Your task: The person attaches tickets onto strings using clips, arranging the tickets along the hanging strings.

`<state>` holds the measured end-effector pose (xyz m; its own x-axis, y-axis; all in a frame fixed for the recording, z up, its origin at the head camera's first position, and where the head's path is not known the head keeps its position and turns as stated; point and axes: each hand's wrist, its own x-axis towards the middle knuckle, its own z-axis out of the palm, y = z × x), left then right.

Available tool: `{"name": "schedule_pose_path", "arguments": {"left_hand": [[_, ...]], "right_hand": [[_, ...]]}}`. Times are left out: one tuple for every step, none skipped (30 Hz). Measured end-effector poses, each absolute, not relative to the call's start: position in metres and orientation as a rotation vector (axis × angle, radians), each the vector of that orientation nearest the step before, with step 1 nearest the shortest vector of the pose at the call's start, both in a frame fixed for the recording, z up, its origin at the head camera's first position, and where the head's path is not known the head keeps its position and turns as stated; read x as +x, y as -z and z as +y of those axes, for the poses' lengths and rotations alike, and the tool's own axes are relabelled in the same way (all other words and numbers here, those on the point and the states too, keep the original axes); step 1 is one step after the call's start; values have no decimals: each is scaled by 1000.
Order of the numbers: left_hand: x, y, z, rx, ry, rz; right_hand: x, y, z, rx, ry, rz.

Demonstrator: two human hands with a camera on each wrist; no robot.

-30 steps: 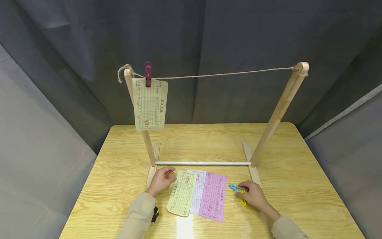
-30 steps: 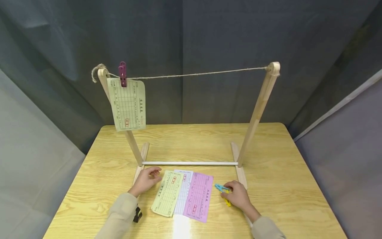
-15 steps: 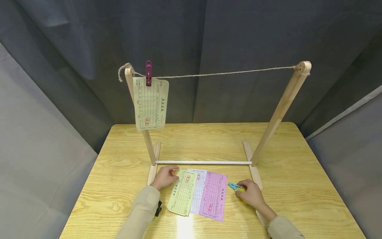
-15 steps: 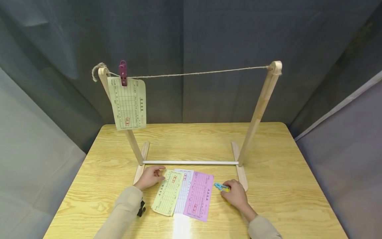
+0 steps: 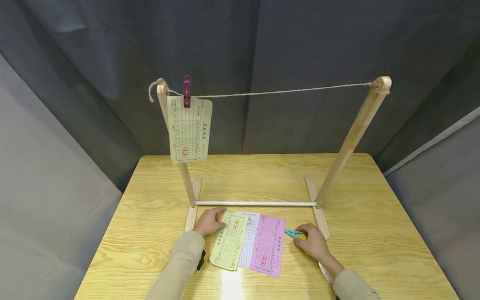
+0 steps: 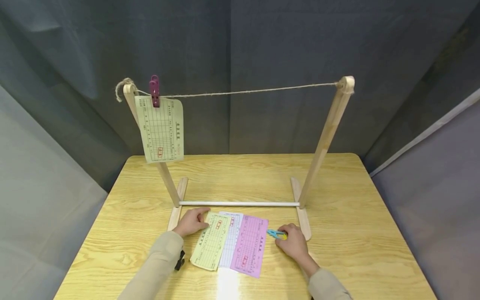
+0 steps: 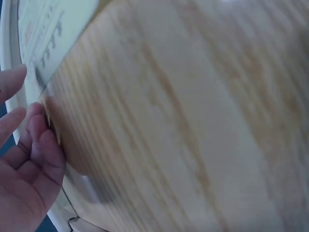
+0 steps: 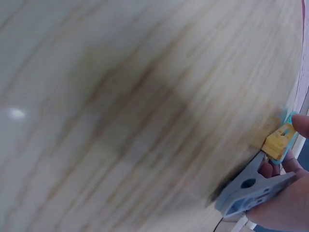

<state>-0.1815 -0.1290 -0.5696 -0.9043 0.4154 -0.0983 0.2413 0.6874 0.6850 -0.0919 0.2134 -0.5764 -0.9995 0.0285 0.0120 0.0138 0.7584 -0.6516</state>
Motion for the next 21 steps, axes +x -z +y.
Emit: {"name": "schedule_pose_path", "arguments": {"left_hand": [[-181,570,-129,523,-1006,2658],[-181,570,-128,518,-985,2661],[-181,570,-128,513,-967,2664],[-180,570,-127,504,-954,2664],[-180,570,-127,499,-948,2663],[-180,570,-127,490,-944,2663],[-179,570,-127,485,-943,2664],[-179,570,-127,480,-939,2664],[-179,570,-126,476,-940,2665],[-179,570,-126,472,-944,2665],[-179,570,-126,472,-951,2662],[-179,571,-126,471,-960,2658],[-179,571,-126,473,-964,2657],[-179,572,-127,472,-973,2654],[-179,573,-127,472,-985,2652],[-179,574,-128,471,-993,2650],[-179,575,-128,472,-1004,2650],[-179,575,-129,469,-1011,2654],[-179,576,-129,469,-1016,2659],[-179,577,-129,461,-1021,2661],[-178,578,-130,459,-1025,2665]], "right_hand": [[-92,576,213,-33,-1087,-2924],[-92,576,214,-30,-1095,-2922],[-92,576,214,-30,-1104,-2921],[-93,576,214,-30,-1112,-2922],[-93,575,214,-33,-1118,-2923],[-93,575,214,-37,-1120,-2925],[-93,575,214,-42,-1124,-2926],[-94,575,214,-43,-1134,-2928],[-94,575,214,-48,-1138,-2929],[-94,574,214,-53,-1145,-2928],[-94,574,214,-58,-1154,-2927],[-94,574,214,-62,-1165,-2927],[-94,574,214,-69,-1173,-2926],[-94,574,213,-75,-1176,-2926],[-94,574,213,-82,-1177,-2925],[-94,574,213,-88,-1176,-2924],[-95,574,213,-92,-1173,-2923],[-95,574,213,-97,-1170,-2923],[-95,574,213,-100,-1171,-2921],[-95,574,213,-104,-1177,-2920],[-95,573,213,-108,-1184,-2919]]}}
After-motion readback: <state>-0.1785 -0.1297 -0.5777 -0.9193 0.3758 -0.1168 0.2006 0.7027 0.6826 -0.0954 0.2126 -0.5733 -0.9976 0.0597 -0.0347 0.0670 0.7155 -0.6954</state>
